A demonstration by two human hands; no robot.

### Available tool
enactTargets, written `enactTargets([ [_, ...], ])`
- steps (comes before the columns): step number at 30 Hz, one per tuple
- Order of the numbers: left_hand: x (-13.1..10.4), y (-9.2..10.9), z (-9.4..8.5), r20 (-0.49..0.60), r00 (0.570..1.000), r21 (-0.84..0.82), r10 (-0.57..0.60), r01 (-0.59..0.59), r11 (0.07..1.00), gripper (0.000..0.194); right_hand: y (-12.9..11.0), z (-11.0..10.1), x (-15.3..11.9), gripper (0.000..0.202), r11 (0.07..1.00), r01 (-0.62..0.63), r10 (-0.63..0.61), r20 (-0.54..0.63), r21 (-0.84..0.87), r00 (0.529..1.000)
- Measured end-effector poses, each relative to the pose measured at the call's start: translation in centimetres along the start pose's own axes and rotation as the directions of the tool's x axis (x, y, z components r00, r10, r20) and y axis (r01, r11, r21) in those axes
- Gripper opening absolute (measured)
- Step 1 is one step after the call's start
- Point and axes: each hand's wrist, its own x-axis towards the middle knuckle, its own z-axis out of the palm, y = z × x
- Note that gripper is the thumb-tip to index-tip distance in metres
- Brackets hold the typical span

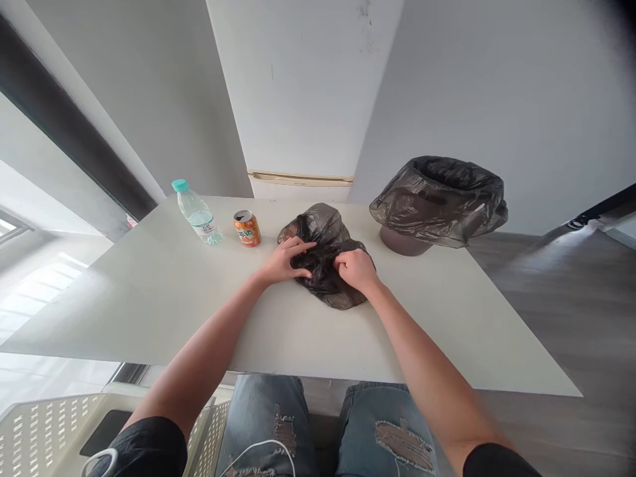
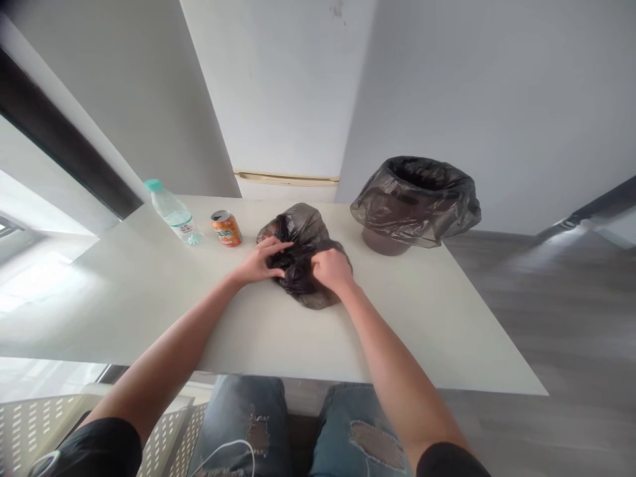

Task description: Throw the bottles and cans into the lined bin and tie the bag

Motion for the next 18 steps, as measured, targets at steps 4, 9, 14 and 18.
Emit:
enactTargets([
  [4,0.2,-0.4,0.4,0.019,0.999,0.03,0.043,-0.044,0.999,0.026,0.2,-0.1,0.2,0.035,0.995,0.093,-0.081,-0.27,0.035,0.959],
  [9,0.2,0.0,-0.1,-0.221,0.974,-0.101,-0.042,0.02,0.995,0.029,0.6,0.2,0.3,0.029,0.998,0.053,-0.062,-0.301,-0.04,0.952],
  [14,-0.1,0.3,-0.5,-0.469,0.866,-0.181,-0.174,0.099,0.979,0.03,1.0,0.9,0.3,0.02,0.991,-0.069,0.032,-0.304,-0.111,0.952],
  [18,-0.2,0.6,-0.5,-0.554,0.817,-0.219,-0.161,0.044,0.975,0.032,1.0,0.9,0.4,0.027,0.997,-0.045,0.021,-0.324,-0.067,0.946],
])
